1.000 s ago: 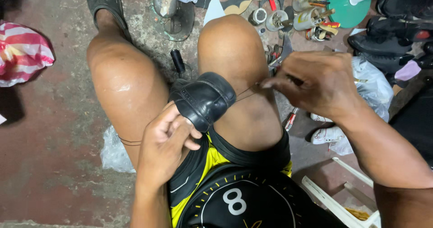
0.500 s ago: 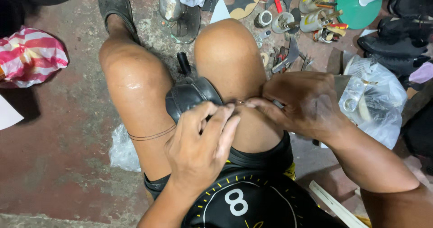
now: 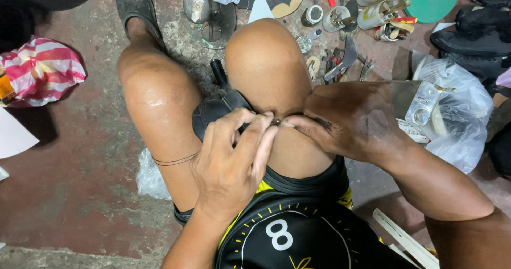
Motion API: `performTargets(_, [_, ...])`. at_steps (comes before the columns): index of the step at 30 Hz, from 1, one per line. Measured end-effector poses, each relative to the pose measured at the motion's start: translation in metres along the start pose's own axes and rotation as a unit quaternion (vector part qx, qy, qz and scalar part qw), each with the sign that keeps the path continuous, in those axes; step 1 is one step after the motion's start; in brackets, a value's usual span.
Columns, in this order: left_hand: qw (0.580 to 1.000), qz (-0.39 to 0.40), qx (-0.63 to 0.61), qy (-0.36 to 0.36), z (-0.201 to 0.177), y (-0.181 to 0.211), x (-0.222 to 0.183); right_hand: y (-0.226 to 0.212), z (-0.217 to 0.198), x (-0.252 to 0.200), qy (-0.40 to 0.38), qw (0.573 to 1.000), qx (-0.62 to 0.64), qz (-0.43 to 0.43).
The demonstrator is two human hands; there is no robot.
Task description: The person sews the sole of a black shoe by hand using a needle and thread, pulling the thread through the material in a repeated motion.
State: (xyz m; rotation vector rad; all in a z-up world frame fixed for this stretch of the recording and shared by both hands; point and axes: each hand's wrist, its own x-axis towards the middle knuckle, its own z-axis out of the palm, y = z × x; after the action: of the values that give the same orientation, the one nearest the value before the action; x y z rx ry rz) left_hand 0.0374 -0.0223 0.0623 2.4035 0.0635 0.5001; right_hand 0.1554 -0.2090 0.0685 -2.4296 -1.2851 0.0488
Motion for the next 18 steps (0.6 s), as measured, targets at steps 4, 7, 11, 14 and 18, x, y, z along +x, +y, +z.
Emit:
performTargets(4, [1.000, 0.007, 0.008, -0.012, -0.001, -0.002, 0.001, -0.002, 0.000, 0.003, 0.010, 1.000, -0.015, 0.001])
performTargets(7, [1.000, 0.002, -0.007, -0.027, -0.002, -0.003, 0.000, -0.006, 0.001, 0.006, 0.004, 1.000, -0.016, -0.002])
performTargets(11, [0.995, -0.034, -0.091, -0.023, -0.005, -0.006, 0.001, -0.009, 0.002, 0.014, -0.033, 0.997, 0.061, -0.041])
performTargets(14, [0.987, -0.074, -0.141, -0.028, -0.012, -0.011, 0.001, -0.009, -0.002, 0.017, -0.074, 0.994, 0.083, 0.006])
performTargets(18, [0.972, -0.137, -0.184, -0.041, -0.017, -0.018, -0.002, -0.008, -0.008, 0.021, -0.082, 0.994, 0.069, 0.029])
